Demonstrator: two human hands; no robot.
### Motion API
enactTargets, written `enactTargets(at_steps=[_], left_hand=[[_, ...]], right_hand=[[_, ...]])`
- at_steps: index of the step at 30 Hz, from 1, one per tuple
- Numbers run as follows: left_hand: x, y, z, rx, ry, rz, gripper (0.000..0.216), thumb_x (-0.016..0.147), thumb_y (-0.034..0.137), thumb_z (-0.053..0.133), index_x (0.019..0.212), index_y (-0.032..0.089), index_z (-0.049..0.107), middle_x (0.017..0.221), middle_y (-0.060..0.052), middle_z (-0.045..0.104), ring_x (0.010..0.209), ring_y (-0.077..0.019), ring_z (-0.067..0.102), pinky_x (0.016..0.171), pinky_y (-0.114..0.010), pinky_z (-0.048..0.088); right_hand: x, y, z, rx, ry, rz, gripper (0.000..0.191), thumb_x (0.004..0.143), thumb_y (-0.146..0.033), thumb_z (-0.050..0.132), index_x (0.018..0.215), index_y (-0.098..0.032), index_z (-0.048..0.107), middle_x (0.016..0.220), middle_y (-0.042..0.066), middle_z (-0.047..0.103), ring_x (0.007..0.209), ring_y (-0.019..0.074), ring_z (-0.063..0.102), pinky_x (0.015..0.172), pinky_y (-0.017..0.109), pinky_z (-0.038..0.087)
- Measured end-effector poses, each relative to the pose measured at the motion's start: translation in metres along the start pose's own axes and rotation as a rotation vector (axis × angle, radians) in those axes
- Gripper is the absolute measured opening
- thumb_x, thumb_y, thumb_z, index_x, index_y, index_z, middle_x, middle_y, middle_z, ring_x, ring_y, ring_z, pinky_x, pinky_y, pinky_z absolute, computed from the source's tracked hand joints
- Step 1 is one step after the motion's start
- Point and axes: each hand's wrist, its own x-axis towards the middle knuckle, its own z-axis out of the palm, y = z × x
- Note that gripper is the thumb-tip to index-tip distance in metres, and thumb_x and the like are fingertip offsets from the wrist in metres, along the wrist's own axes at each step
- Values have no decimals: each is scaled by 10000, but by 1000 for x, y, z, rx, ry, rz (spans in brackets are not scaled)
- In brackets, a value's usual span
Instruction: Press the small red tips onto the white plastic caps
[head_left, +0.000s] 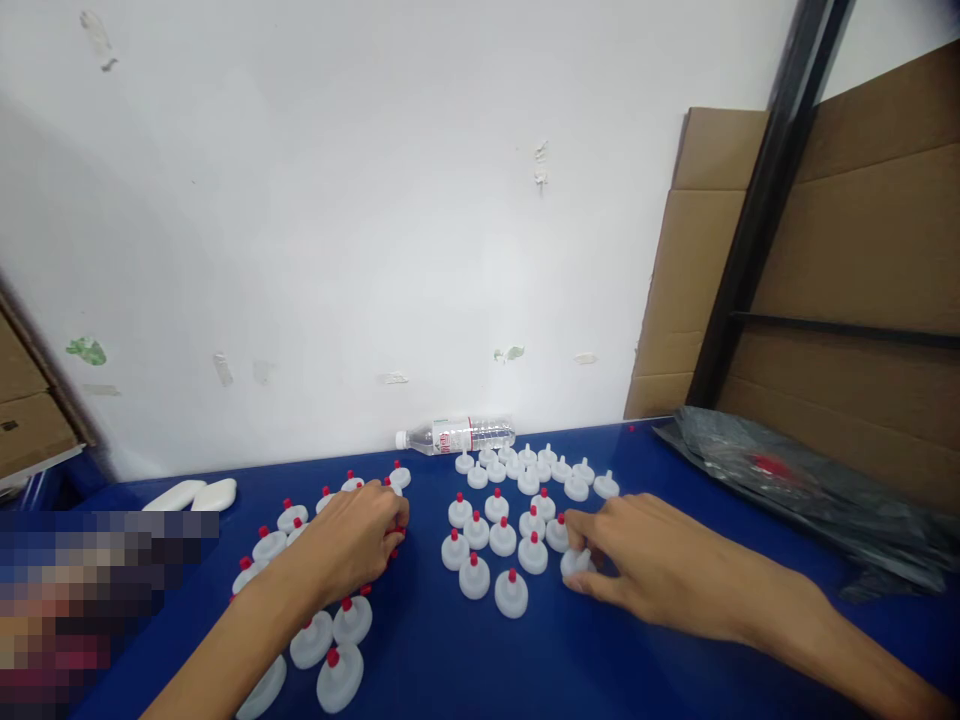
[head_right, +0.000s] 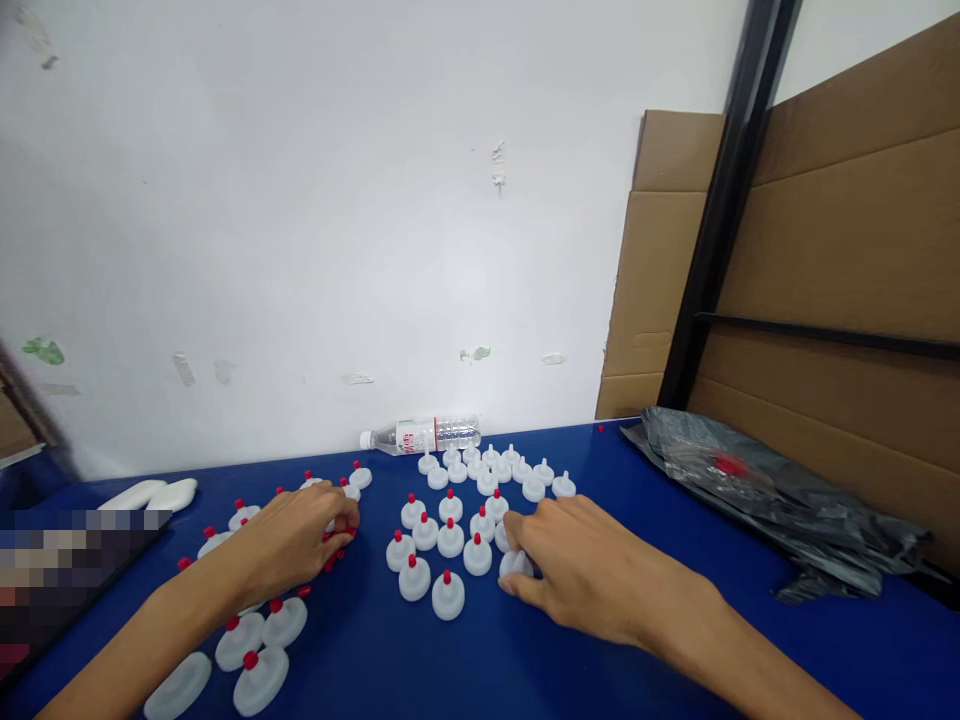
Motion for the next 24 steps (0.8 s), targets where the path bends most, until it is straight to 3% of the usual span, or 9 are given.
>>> enactTargets(at_steps=[7,14,24], left_hand=[[-1,7,-4,-25,32,22,122,874,168,542,862,227,648,977,-65,713,828,-248,676,649,-323,404],[-7,26,-13,-43,111,63,132,926,258,485,967,233,608,971,-48,709,802,-233,654,644,-325,394],[-9,30,-6,-32,89,127,136,900,213,485,891,213,621,952,-60,706,738,-214,632,630,-323,379]], right_hand=[[8,-19,-8,78,158,27,151,971,-369,595,1016,-227,617,707,-2,662,588,199,583,557,305,277],[14,-26,-2,233,325,17,272,999,-390,561,1230,-273,645,1072,32,712,816,214,679,715,345,475],[16,-27,8,190,363,-50,328,1030,-383,519,1297,-246,653,1106,67,654,803,211,682,682,350,520]])
